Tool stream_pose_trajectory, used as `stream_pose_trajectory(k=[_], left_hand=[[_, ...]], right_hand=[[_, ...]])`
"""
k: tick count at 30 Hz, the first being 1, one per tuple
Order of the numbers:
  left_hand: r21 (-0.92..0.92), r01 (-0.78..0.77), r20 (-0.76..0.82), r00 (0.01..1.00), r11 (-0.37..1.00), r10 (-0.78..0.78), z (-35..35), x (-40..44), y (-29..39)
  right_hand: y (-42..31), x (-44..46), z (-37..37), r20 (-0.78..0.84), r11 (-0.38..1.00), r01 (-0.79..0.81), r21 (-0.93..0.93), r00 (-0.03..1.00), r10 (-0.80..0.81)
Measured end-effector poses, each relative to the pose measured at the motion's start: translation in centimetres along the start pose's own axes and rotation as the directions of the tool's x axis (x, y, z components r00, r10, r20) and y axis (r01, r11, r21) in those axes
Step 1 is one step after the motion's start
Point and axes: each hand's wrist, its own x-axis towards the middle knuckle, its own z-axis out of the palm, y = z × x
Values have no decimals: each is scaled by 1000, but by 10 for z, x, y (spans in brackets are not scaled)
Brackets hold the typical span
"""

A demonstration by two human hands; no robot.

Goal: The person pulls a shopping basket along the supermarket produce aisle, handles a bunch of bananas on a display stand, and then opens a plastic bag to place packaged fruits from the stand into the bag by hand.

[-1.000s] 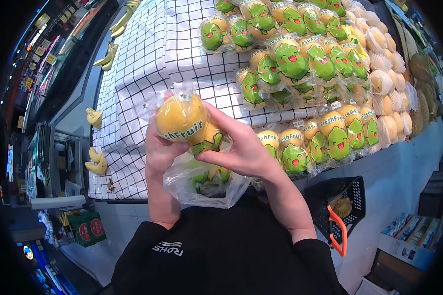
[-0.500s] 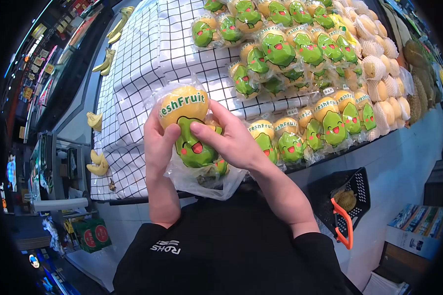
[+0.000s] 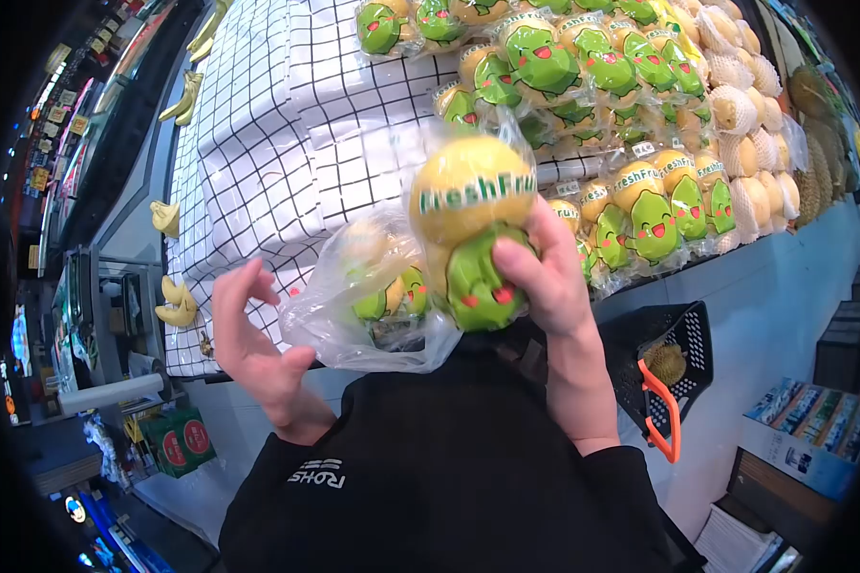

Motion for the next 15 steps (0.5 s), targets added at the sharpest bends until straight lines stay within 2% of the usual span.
stream_pose_trajectory(k=[1,3,5,7,8,9,10,11,12,13,14,15], left_hand=[[2,11,1,1000,1000,-11,0,-7,1],[86,220,28,974,972,-223,1,-18,1],[98,239,11,970,966,-242,9,-16,-2],[-153,545,31,836,824,-547,14,-20,-12],[-158,468,3,881,870,-473,16,-19,-16],[-154,468,5,881,870,-473,17,-16,-13],[-349,502,1,845,792,-535,20,-11,-6],[-530,510,13,804,678,-595,20,-7,-1],[-531,509,15,805,678,-593,18,-6,3],[-574,526,118,812,628,-572,14,-6,7],[-609,548,220,812,573,-541,11,-8,10],[-608,548,223,812,574,-540,10,-12,11]], right_hand=[[1,-9,-7,46,999,-45,-17,998,46],[1,-24,-7,123,979,-196,-47,972,200],[2,-29,-8,235,925,-363,-111,895,379],[4,-24,2,253,865,-445,-233,831,496],[8,-21,5,255,864,-448,-229,829,498],[12,-16,9,250,824,-499,-268,790,559],[16,-11,12,240,781,-544,-307,750,617],[20,-7,17,238,782,-544,-306,751,616],[23,-2,22,210,751,-608,-258,723,658],[27,3,26,186,716,-667,-207,692,698],[42,8,22,144,742,-583,-331,746,651],[45,13,34,141,818,-557,-141,807,573]])
